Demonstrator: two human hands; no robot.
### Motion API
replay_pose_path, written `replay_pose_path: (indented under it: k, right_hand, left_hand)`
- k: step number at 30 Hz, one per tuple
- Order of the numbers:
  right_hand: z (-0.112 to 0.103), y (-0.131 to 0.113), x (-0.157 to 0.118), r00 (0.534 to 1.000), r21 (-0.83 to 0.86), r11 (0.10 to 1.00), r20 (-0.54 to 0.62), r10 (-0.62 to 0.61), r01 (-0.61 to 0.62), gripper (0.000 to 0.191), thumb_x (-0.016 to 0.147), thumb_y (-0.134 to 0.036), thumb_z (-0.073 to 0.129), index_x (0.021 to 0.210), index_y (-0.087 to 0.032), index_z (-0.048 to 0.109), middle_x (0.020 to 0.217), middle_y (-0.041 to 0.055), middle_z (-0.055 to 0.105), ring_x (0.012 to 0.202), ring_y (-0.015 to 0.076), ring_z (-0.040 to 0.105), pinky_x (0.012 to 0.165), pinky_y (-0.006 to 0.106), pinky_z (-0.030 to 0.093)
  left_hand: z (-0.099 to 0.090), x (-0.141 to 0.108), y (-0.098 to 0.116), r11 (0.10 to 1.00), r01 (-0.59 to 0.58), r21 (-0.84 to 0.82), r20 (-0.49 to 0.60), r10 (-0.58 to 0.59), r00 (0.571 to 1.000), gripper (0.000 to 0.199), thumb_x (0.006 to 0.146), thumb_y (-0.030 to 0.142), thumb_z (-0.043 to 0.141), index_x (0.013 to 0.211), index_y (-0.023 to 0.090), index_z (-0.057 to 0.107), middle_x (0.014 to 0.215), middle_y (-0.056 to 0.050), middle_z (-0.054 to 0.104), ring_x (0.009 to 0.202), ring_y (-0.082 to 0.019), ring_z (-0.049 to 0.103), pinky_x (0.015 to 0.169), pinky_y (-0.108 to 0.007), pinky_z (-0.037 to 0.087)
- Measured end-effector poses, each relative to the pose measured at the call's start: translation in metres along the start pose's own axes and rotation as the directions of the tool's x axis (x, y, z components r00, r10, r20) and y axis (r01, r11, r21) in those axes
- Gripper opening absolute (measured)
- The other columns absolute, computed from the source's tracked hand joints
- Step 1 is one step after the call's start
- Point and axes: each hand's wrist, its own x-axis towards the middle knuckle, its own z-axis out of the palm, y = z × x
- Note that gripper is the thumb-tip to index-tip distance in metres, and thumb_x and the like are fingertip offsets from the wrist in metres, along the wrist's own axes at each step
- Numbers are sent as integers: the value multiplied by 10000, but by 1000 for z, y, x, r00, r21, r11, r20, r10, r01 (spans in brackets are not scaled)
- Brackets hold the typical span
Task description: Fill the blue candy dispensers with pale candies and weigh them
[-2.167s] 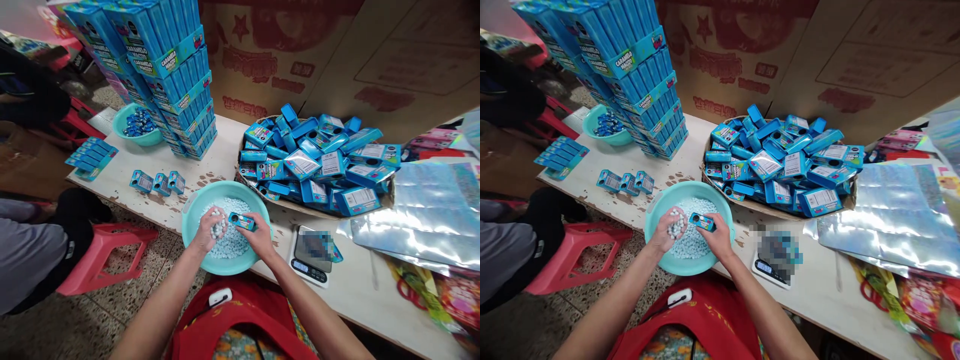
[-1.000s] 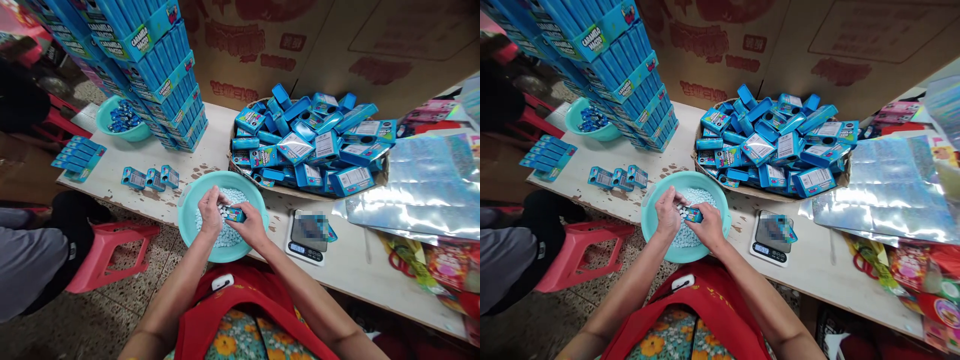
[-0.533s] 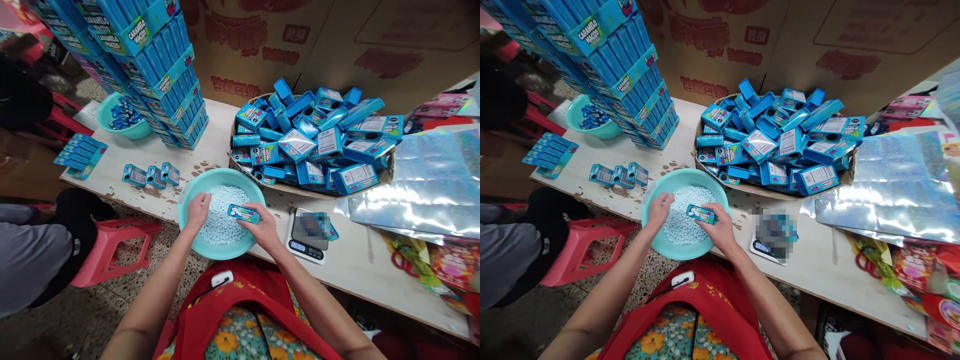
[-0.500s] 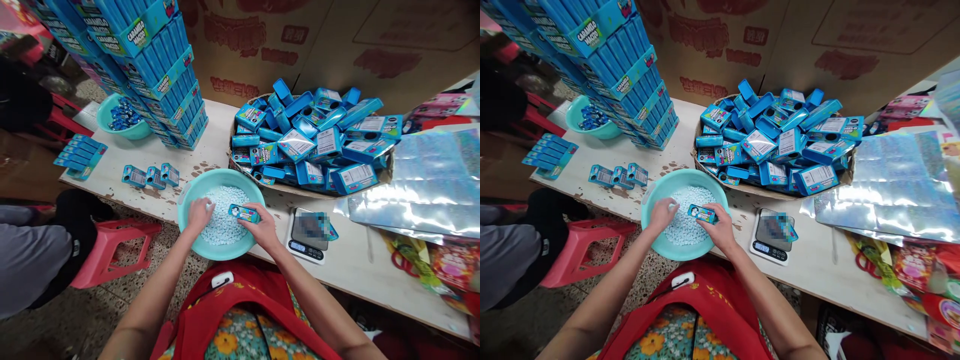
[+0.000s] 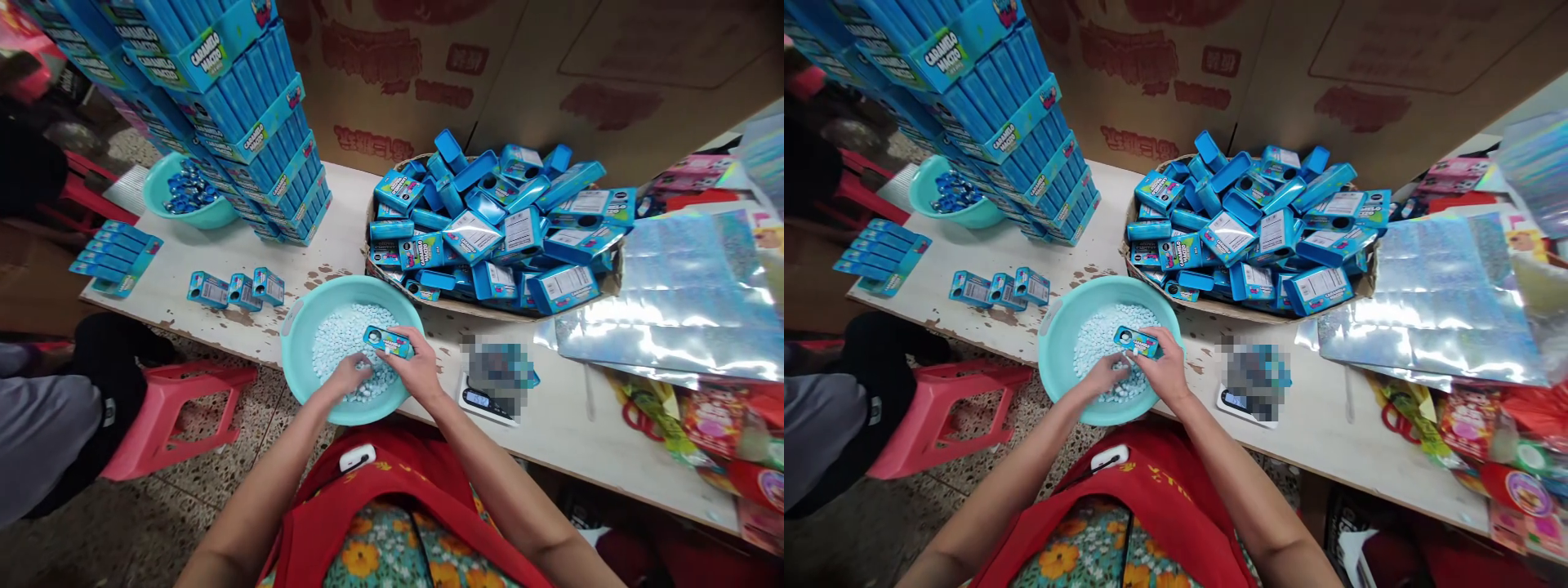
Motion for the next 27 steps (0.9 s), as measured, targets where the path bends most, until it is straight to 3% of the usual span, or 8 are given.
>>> replay_pose_path:
  k: [2, 4, 6, 8, 12, 18, 22, 27]
  right_hand:
    - [2, 4, 0, 1000, -16, 1000, 17, 9, -9, 310, 713, -321, 728, 997, -227, 646, 1017, 51, 635, 985, 214, 600, 907, 376, 475]
    - [5, 9, -1, 1000, -28, 1000, 23, 13, -12, 321, 709, -328, 734, 999, -224, 642, 1017, 51, 633, 980, 213, 599, 894, 364, 476]
    - [9, 13, -3, 999, -53, 998, 41, 20, -18, 323, 704, -331, 740, 990, -218, 640, 996, 49, 635, 960, 212, 600, 872, 355, 478]
    - [14, 15, -6, 996, -99, 995, 77, 34, -27, 314, 705, -327, 738, 981, -213, 639, 964, 47, 636, 935, 216, 598, 852, 361, 477]
    - [23, 14, -12, 987, -145, 989, 158, 31, -8, 317, 706, -314, 744, 986, -216, 632, 942, 47, 637, 914, 226, 591, 834, 373, 469]
    - [26, 4, -14, 988, -133, 991, 153, 10, 10, 319, 704, -285, 757, 992, -224, 633, 958, 42, 638, 929, 221, 591, 841, 355, 462]
    - [26, 0, -12, 988, -112, 994, 154, 26, -8, 314, 686, -254, 771, 970, -212, 643, 938, 40, 637, 913, 216, 586, 830, 352, 453]
    - [17, -11, -13, 992, 51, 995, 94, 86, -91, 362, 637, -295, 811, 952, -198, 662, 909, 24, 624, 878, 192, 590, 817, 322, 457]
  left_hand:
    - [-16, -7, 5, 935, 6, -354, 3, -5, 1000, 202, 764, 349, 508, 879, 182, 504, 633, 13, 500, 478, -111, 471, 420, -203, 331]
    - [-31, -16, 19, 687, -21, -727, -16, 13, 1000, 229, 733, 380, 556, 838, 190, 482, 626, 20, 487, 440, -90, 428, 374, -187, 266]
    - [-41, -23, 39, 439, -91, -894, -90, 23, 996, 237, 723, 394, 584, 769, 192, 469, 603, 21, 472, 444, -87, 424, 369, -188, 266]
    - [-44, -26, 61, 330, -217, -919, -229, 4, 973, 260, 731, 399, 593, 691, 189, 446, 567, 25, 442, 468, -92, 442, 398, -198, 331]
    - [-40, -20, 89, 338, -466, -818, -512, -57, 857, 333, 750, 409, 623, 611, 180, 425, 560, 23, 454, 550, -105, 510, 551, -239, 475]
    - [-30, -14, 95, 410, -568, -714, -646, -72, 760, 397, 795, 477, 613, 598, 174, 448, 525, 29, 467, 492, -89, 483, 503, -213, 434]
    - [-35, -15, 102, 362, -563, -743, -629, -90, 772, 439, 772, 498, 648, 592, 174, 411, 501, 53, 387, 401, -56, 364, 369, -183, 276]
    - [-57, -26, 112, 262, -466, -845, -496, -62, 866, 488, 717, 548, 681, 622, 183, 372, 525, 64, 364, 396, -44, 324, 349, -164, 219]
